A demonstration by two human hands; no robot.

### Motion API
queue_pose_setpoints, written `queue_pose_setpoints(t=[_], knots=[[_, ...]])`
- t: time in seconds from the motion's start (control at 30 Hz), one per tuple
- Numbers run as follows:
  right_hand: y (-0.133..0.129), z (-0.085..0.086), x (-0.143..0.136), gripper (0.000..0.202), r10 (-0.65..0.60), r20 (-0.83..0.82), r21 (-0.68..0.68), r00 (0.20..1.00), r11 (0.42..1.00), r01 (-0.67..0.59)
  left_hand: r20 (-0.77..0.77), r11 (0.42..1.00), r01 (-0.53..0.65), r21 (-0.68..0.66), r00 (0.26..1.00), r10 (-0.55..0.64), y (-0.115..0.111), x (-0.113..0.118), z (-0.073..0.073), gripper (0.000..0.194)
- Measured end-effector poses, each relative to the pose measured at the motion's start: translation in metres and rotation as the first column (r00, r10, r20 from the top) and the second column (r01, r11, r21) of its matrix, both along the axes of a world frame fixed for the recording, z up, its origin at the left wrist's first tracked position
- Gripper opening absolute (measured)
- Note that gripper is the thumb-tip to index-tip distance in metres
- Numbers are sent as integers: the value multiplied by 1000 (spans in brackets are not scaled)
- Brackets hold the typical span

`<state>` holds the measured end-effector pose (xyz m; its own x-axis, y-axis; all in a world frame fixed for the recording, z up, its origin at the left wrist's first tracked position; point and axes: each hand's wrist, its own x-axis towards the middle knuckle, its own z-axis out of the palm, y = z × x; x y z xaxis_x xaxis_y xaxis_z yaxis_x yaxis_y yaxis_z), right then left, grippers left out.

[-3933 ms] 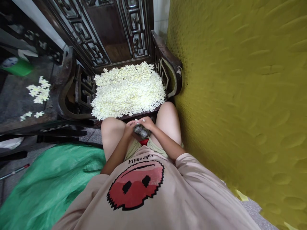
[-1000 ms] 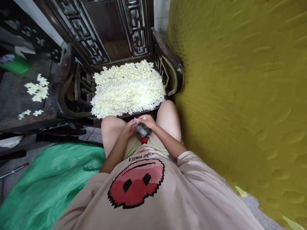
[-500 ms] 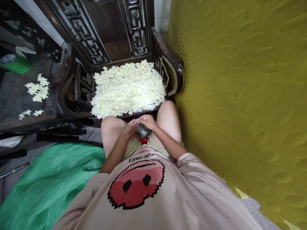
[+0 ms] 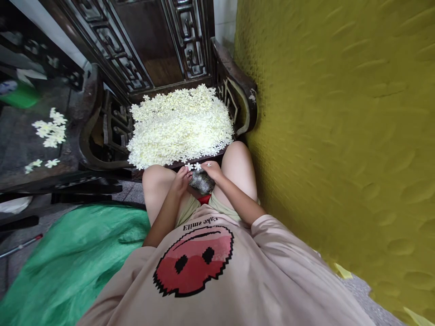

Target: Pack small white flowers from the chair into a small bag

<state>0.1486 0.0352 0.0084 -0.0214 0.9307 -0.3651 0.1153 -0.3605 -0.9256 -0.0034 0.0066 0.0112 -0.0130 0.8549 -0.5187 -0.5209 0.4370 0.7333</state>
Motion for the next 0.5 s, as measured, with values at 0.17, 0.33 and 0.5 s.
queue_pose_setpoints(t=[0.17,0.33,0.5], knots=[[-4,-1,-6,15,90,-54,-26,994,995,-91,-158,998,61,11,986,-59,-2,4,-12,37],[-3,2,-5,20,85,-82,-59,993,994,-90,-243,999,43,18,969,-38,-1,5,-19,37],[-4,5,-6,32,126,-155,-29,980,991,-132,-257,998,4,60,966,12,-1,4,-18,34]])
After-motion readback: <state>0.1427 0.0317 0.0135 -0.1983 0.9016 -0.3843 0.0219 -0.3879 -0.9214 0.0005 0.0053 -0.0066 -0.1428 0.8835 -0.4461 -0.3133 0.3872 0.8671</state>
